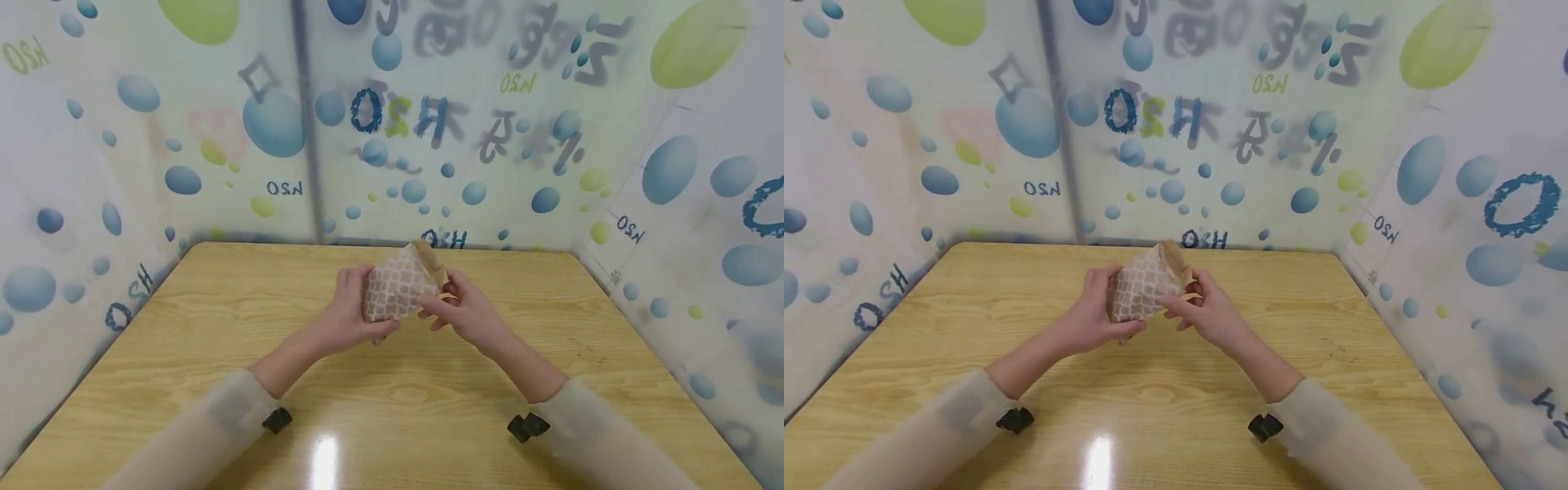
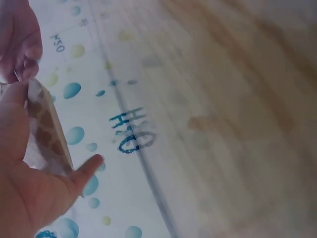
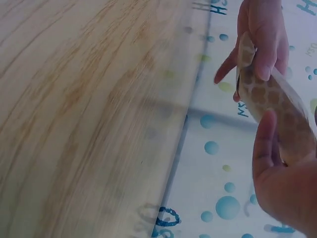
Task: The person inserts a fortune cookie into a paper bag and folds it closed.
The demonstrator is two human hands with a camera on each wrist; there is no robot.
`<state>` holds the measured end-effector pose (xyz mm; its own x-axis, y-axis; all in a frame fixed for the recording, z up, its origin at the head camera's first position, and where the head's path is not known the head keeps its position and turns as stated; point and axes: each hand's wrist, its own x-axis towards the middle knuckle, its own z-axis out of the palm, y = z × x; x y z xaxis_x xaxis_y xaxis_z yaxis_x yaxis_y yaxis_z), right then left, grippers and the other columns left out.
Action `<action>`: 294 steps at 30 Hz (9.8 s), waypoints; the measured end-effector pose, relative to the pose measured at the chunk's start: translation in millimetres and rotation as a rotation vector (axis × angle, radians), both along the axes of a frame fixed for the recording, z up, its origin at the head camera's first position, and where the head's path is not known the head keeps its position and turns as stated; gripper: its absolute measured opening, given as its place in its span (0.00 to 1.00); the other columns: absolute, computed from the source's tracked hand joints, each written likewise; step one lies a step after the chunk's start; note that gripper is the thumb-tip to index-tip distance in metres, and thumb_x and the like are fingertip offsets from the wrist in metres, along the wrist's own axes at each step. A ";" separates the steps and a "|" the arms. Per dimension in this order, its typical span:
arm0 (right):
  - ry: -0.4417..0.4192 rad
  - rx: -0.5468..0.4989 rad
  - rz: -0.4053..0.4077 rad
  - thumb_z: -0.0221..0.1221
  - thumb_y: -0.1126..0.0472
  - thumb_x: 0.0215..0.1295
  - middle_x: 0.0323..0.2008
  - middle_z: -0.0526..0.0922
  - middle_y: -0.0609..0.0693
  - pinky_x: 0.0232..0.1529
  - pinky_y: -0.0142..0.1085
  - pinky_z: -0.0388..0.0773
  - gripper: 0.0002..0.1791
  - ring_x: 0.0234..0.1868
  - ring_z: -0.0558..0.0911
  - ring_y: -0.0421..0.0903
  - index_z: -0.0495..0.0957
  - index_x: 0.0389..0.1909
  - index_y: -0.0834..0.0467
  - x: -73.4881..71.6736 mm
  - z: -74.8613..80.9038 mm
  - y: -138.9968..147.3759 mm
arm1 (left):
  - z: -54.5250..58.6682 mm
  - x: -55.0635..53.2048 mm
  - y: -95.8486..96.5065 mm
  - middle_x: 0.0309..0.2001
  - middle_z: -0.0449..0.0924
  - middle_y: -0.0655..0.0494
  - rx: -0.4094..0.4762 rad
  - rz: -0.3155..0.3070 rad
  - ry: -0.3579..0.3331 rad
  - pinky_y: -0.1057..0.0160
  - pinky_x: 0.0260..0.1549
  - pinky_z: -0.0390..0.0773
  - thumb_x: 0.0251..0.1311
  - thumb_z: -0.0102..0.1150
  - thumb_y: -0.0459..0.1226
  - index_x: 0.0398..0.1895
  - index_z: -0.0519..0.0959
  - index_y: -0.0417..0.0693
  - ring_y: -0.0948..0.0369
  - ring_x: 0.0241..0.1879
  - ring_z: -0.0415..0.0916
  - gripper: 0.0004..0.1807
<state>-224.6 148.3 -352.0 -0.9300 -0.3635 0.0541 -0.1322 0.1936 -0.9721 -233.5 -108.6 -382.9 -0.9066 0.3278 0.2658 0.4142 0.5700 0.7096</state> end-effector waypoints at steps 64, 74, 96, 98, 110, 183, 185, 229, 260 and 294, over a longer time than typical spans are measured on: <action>0.760 0.483 0.129 0.65 0.57 0.69 0.58 0.74 0.51 0.48 0.45 0.82 0.07 0.56 0.75 0.46 0.85 0.45 0.46 -6.6 -0.7 16.3 | 6.7 4.9 -3.2 0.54 0.67 0.53 0.100 -0.287 0.381 0.63 0.43 0.85 0.71 0.60 0.37 0.49 0.80 0.50 0.59 0.53 0.71 0.07; 0.630 0.385 0.089 0.66 0.55 0.69 0.61 0.74 0.50 0.48 0.43 0.84 0.29 0.52 0.80 0.45 0.71 0.69 0.47 -6.2 -4.4 19.5 | 6.5 6.2 -1.7 0.54 0.70 0.53 0.163 -0.263 0.360 0.62 0.42 0.86 0.69 0.61 0.34 0.48 0.80 0.49 0.58 0.52 0.73 0.07; 0.357 0.210 -0.123 0.63 0.49 0.70 0.32 0.85 0.47 0.31 0.34 0.80 0.07 0.33 0.81 0.52 0.85 0.37 0.48 -5.7 -14.7 10.3 | 4.7 5.8 7.5 0.45 0.83 0.50 0.555 -0.092 -0.217 0.59 0.44 0.85 0.65 0.67 0.42 0.42 0.80 0.46 0.55 0.46 0.83 0.10; 0.372 0.205 -0.111 0.64 0.52 0.70 0.32 0.84 0.47 0.28 0.34 0.78 0.06 0.30 0.80 0.51 0.85 0.37 0.49 -5.6 -15.0 11.1 | 5.4 5.7 8.7 0.44 0.83 0.49 0.584 -0.096 -0.238 0.60 0.42 0.85 0.65 0.67 0.38 0.40 0.80 0.45 0.56 0.43 0.82 0.08; 0.363 0.259 -0.023 0.65 0.50 0.68 0.33 0.82 0.46 0.27 0.35 0.77 0.06 0.30 0.80 0.49 0.83 0.35 0.47 -3.5 -15.7 11.0 | 7.9 8.5 10.5 0.39 0.77 0.53 0.559 -0.098 -0.248 0.62 0.35 0.79 0.66 0.66 0.35 0.54 0.78 0.47 0.60 0.34 0.71 0.15; 0.552 0.190 0.166 0.57 0.69 0.73 0.53 0.87 0.50 0.48 0.32 0.83 0.15 0.54 0.84 0.42 0.88 0.51 0.54 -3.9 -23.3 27.2 | 10.0 10.9 12.6 0.46 0.83 0.62 0.301 -0.148 -0.090 0.61 0.44 0.83 0.71 0.61 0.45 0.45 0.82 0.58 0.60 0.46 0.80 0.05; 0.553 0.189 0.169 0.57 0.69 0.73 0.53 0.87 0.51 0.49 0.32 0.83 0.14 0.54 0.84 0.42 0.88 0.50 0.54 -4.1 -23.7 27.8 | 9.0 10.6 16.1 0.44 0.84 0.62 0.289 -0.165 -0.076 0.61 0.41 0.83 0.71 0.61 0.42 0.45 0.80 0.57 0.61 0.44 0.81 0.05; 0.567 0.415 0.012 0.63 0.62 0.70 0.41 0.91 0.48 0.31 0.32 0.84 0.11 0.30 0.86 0.37 0.89 0.49 0.51 -4.3 -8.9 17.1 | 9.1 6.3 7.3 0.39 0.89 0.57 0.210 -0.163 0.192 0.66 0.25 0.83 0.66 0.65 0.34 0.45 0.90 0.50 0.66 0.27 0.81 0.08; 0.259 0.372 -0.035 0.60 0.62 0.73 0.36 0.90 0.48 0.34 0.50 0.86 0.11 0.29 0.86 0.46 0.89 0.49 0.49 -10.0 -12.0 26.8 | 11.8 -2.9 -2.1 0.49 0.88 0.48 0.347 -0.099 -0.198 0.58 0.33 0.88 0.67 0.63 0.33 0.47 0.89 0.45 0.55 0.35 0.86 0.09; 0.000 0.326 -0.019 0.61 0.56 0.73 0.40 0.89 0.54 0.45 0.51 0.86 0.15 0.36 0.89 0.53 0.85 0.56 0.57 -42.0 -15.7 20.2 | 2.2 -32.0 -4.2 0.45 0.84 0.46 0.383 0.009 -0.367 0.56 0.36 0.88 0.66 0.66 0.34 0.44 0.88 0.44 0.56 0.36 0.87 0.07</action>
